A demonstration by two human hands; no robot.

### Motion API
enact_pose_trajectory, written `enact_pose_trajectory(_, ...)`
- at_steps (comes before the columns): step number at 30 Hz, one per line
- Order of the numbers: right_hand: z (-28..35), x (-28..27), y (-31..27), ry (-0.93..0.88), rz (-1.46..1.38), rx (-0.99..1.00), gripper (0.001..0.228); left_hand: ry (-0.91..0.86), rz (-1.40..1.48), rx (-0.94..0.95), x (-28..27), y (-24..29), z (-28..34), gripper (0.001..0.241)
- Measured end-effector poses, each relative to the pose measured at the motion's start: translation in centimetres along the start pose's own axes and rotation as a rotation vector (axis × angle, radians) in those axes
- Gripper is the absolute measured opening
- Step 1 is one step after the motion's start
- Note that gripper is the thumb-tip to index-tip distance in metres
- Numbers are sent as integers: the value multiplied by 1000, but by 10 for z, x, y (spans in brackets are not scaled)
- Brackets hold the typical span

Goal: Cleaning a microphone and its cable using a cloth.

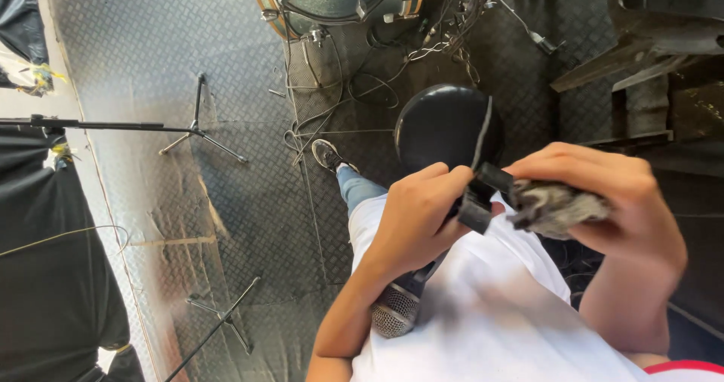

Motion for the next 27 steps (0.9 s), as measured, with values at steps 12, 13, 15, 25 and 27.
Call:
enact_pose_trajectory(12, 37, 3, -40, 363, 294, -296, 35, -60, 99, 89, 14, -6, 5, 27)
enact_pose_trajectory(13, 32, 4, -44, 365, 295, -293, 35, -64, 100, 89, 15, -5, 3, 27)
enact_pose_trajectory(15, 23, 10, -58, 351, 619, -373, 40, -81, 69, 129, 16, -2, 2, 28)
enact_pose_trajectory(25, 8, 34, -64, 195, 363, -336, 21, -121, 23, 75, 9, -13, 6, 32)
enact_pose_trajectory(27, 25, 22, -45, 254, -44, -257, 23, -133, 149, 44, 6, -13, 5, 29)
Point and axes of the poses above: each hand's wrist, its own z-axis away from the middle knuckle, its own x-axis out of the palm, y = z × x, the point moved 4 cm from there along -z, towards the middle knuckle, and after that the axes turned 4 degrees about -x, right-handed, at the moved point
